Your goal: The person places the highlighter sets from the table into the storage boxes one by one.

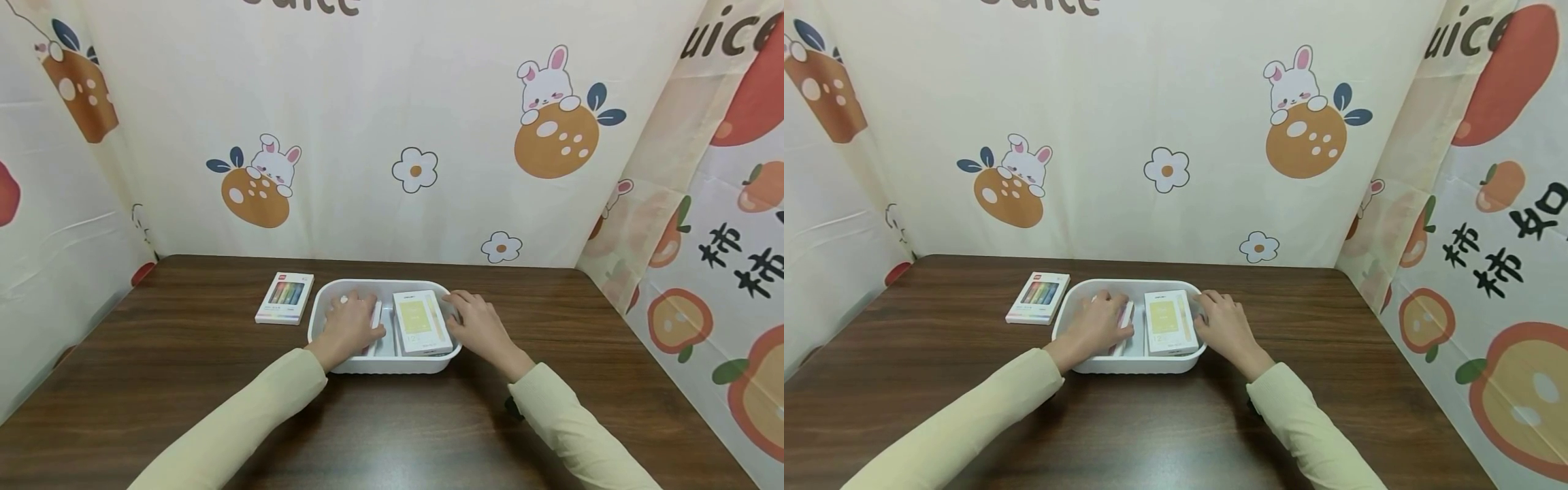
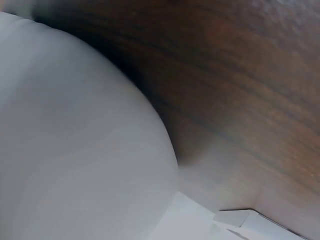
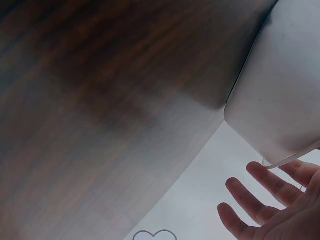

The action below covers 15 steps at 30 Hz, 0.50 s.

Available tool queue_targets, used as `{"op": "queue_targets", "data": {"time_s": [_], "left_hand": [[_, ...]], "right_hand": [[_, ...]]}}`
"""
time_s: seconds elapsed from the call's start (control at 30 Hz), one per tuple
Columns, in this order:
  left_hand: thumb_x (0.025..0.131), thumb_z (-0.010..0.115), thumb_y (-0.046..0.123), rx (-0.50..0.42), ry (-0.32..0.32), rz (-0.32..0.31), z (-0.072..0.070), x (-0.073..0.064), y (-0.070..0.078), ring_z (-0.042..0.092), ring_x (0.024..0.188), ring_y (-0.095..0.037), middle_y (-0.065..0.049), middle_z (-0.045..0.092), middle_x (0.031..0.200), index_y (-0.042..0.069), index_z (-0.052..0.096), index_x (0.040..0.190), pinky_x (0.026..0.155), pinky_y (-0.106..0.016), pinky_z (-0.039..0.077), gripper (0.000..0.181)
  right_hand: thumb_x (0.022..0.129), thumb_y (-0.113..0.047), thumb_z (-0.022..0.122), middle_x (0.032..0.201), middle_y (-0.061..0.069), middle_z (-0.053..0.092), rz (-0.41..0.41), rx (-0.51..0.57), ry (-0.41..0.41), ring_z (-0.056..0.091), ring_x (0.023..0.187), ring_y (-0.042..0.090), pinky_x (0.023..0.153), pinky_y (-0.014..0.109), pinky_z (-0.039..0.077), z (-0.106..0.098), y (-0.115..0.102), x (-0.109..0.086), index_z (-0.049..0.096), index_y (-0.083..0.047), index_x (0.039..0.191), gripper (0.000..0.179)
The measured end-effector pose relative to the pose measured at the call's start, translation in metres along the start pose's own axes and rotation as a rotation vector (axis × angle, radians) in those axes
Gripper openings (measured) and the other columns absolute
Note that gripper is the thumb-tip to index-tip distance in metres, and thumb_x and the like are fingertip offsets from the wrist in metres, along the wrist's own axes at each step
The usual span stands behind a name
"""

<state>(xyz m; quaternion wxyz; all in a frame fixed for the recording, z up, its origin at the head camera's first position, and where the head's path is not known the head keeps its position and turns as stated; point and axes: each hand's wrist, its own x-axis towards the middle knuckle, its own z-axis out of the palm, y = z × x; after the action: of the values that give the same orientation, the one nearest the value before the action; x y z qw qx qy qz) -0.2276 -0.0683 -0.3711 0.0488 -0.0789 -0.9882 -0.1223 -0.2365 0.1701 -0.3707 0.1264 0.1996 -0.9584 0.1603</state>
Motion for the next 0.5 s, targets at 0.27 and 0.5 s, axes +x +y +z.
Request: {"op": "queue_targets", "data": {"time_s": [0.27,0.5], "left_hand": [[0.074,0.064,0.040,-0.030,-0.008,-0.012,0.0016,-0.0002,-0.0013,0.052,0.092,-0.044,-0.015,0.055,0.107,0.011,0.059,0.112,0.072,-0.057,0.045,0.048],[0.078,0.063,0.043,-0.032,-0.006,-0.016,0.0043,0.0008,-0.0025,0.053,0.093,-0.044,-0.015,0.055,0.107,0.012,0.059,0.113,0.073,-0.057,0.045,0.047]], "right_hand": [[0.082,-0.017,0.056,0.123,0.012,0.056,0.005,0.003,-0.003,0.054,0.105,0.033,0.083,0.051,0.043,0.0007,0.0006,0.0002,0.060,-0.008,0.118,0.037],[0.082,-0.017,0.057,0.124,0.013,0.056,0.006,0.002,-0.005,0.054,0.106,0.034,0.084,0.052,0.043,0.0004,0.0006,0.0003,0.059,-0.008,0.119,0.037]]}}
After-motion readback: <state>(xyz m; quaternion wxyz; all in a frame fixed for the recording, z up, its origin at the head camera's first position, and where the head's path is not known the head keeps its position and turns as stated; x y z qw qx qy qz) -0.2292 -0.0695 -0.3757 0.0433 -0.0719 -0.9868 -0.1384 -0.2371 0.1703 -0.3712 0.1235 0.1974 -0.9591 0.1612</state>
